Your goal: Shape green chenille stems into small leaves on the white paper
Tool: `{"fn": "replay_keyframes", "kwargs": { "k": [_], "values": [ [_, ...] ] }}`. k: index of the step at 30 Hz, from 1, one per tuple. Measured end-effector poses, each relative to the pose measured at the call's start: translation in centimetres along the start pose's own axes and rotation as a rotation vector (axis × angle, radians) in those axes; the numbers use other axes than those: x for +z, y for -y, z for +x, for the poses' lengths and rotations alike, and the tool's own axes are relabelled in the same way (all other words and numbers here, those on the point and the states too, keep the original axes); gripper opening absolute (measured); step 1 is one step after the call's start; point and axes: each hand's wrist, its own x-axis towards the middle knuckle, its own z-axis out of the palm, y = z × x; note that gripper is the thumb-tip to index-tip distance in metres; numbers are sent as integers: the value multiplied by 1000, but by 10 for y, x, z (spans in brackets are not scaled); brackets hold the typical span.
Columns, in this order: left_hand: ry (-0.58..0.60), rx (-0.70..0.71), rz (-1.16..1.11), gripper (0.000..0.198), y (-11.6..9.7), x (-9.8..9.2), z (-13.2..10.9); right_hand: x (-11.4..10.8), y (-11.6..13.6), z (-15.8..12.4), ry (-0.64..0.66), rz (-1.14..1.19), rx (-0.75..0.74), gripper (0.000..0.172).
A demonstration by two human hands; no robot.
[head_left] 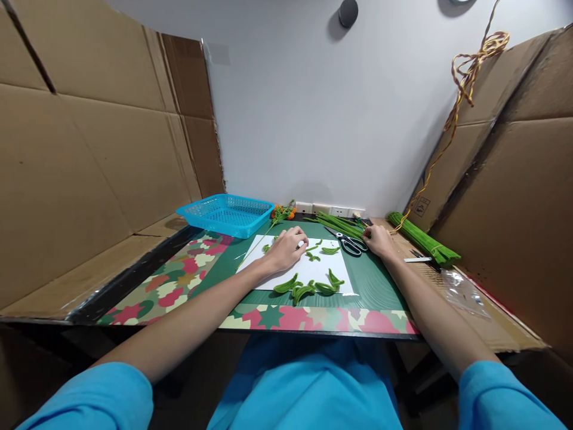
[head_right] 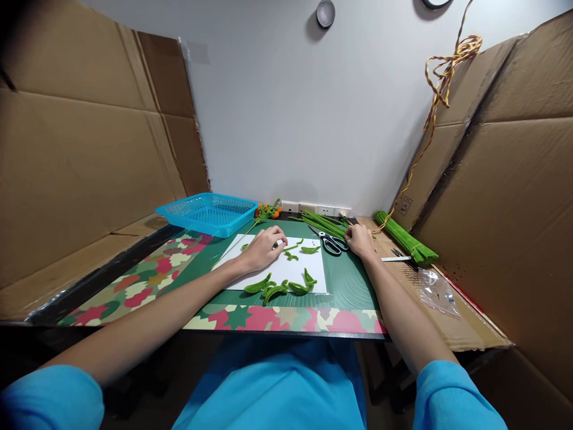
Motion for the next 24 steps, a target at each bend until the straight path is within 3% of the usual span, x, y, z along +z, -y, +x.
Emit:
{"fn": "replay_keyframes", "kwargs": {
  "k": [7,15,17,20,24],
  "values": [
    [-35,-30,-42,31,0,1,0,-6,4,-2,-161,24,-22,16],
    [-154,-63,-117,38,-5,-1,0,-8,14,0,-322,317,-145,18],
    [-211,-89,-143,45,-5,-2,0,-12,19,0,-302,490,-188,20],
    [-336,-122,-132,59,-2,-3,2,-18,25,0,-163,696,-280,29],
    [-444,-123,-127,66,3,-11,7,-23,31,-3,-49,708,-324,36]
  ]
}}
